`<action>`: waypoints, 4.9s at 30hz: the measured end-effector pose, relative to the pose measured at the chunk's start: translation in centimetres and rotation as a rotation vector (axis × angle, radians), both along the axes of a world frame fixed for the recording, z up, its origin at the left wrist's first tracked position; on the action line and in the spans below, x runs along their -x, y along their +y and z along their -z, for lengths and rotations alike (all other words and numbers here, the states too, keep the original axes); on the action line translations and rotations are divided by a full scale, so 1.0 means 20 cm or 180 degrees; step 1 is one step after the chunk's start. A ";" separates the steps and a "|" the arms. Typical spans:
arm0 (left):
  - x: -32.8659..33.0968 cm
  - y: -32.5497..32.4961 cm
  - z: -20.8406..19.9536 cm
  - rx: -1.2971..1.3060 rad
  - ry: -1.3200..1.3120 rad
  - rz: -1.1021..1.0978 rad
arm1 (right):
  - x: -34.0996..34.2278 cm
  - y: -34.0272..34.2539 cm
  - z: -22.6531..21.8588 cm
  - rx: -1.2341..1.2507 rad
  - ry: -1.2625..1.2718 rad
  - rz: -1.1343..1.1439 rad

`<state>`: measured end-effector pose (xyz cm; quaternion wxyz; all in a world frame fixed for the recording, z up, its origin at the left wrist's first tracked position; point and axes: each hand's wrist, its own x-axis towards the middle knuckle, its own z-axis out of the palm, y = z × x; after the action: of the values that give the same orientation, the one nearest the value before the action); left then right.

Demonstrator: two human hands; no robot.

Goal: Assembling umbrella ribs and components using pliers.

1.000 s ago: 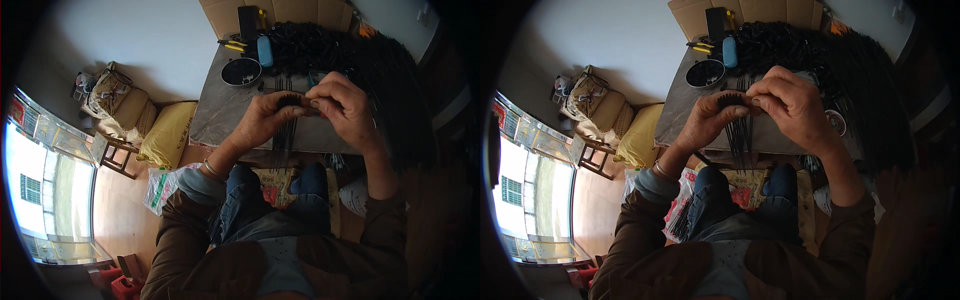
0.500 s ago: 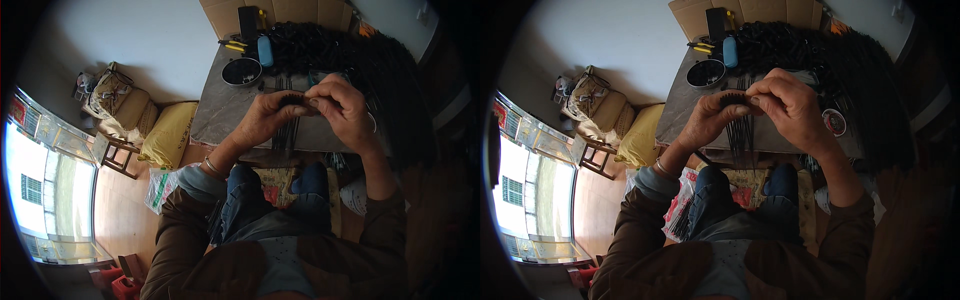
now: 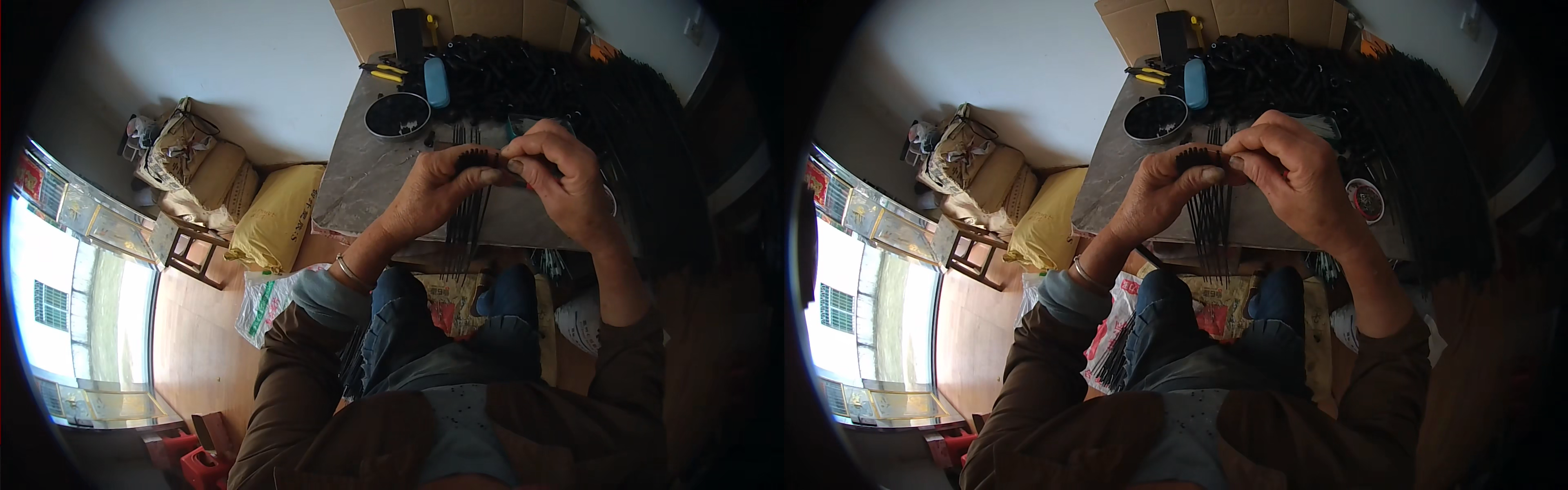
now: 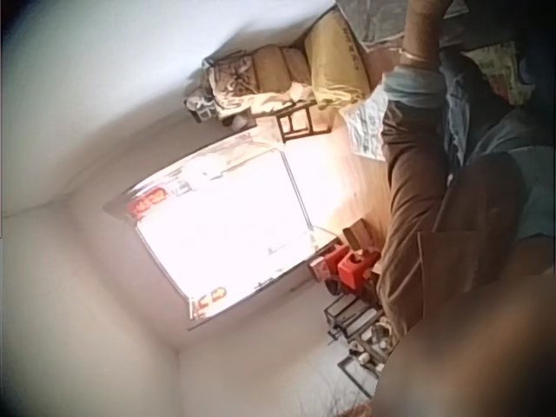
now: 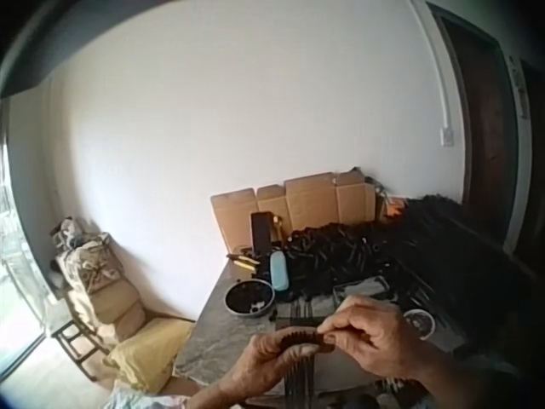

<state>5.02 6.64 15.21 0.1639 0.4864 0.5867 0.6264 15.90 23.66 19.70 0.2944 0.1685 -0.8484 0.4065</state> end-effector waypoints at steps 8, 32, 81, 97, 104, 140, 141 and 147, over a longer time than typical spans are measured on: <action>-0.01 -0.01 -0.02 0.0139 -0.0009 0.0033 | 0.00 0.01 -0.04 -0.0472 0.0126 -0.0011; 0.00 0.00 0.00 -0.0025 0.0089 0.0027 | 0.03 0.01 -0.07 -0.0920 0.0383 0.0089; 0.15 -0.05 -0.03 -0.0001 0.1759 -0.0288 | 0.11 -0.08 -0.05 -0.0668 0.0249 -0.0024; 0.14 -0.03 0.01 -0.0067 0.1629 -0.0116 | 0.13 -0.07 -0.03 -0.0516 0.0187 -0.0217; 0.14 -0.01 0.05 -0.0177 0.1327 0.0092 | 0.13 -0.07 -0.03 -0.0605 0.0154 -0.0124; 0.16 -0.03 0.70 0.1072 0.3106 -0.1001 | 0.17 -0.17 -0.09 -0.0702 -0.0373 0.0097; 0.16 -0.05 0.72 0.1059 0.3083 -0.0998 | 0.17 -0.17 -0.11 -0.0342 -0.0804 -0.0081; 0.06 -0.12 0.67 0.1148 0.2973 -0.0880 | 0.41 0.28 0.06 0.0435 -0.1098 0.1132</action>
<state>3.85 4.25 1.71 -0.1184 0.5961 0.7547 0.2472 7.78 29.16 18.42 0.2229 -0.0755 -0.8729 0.4275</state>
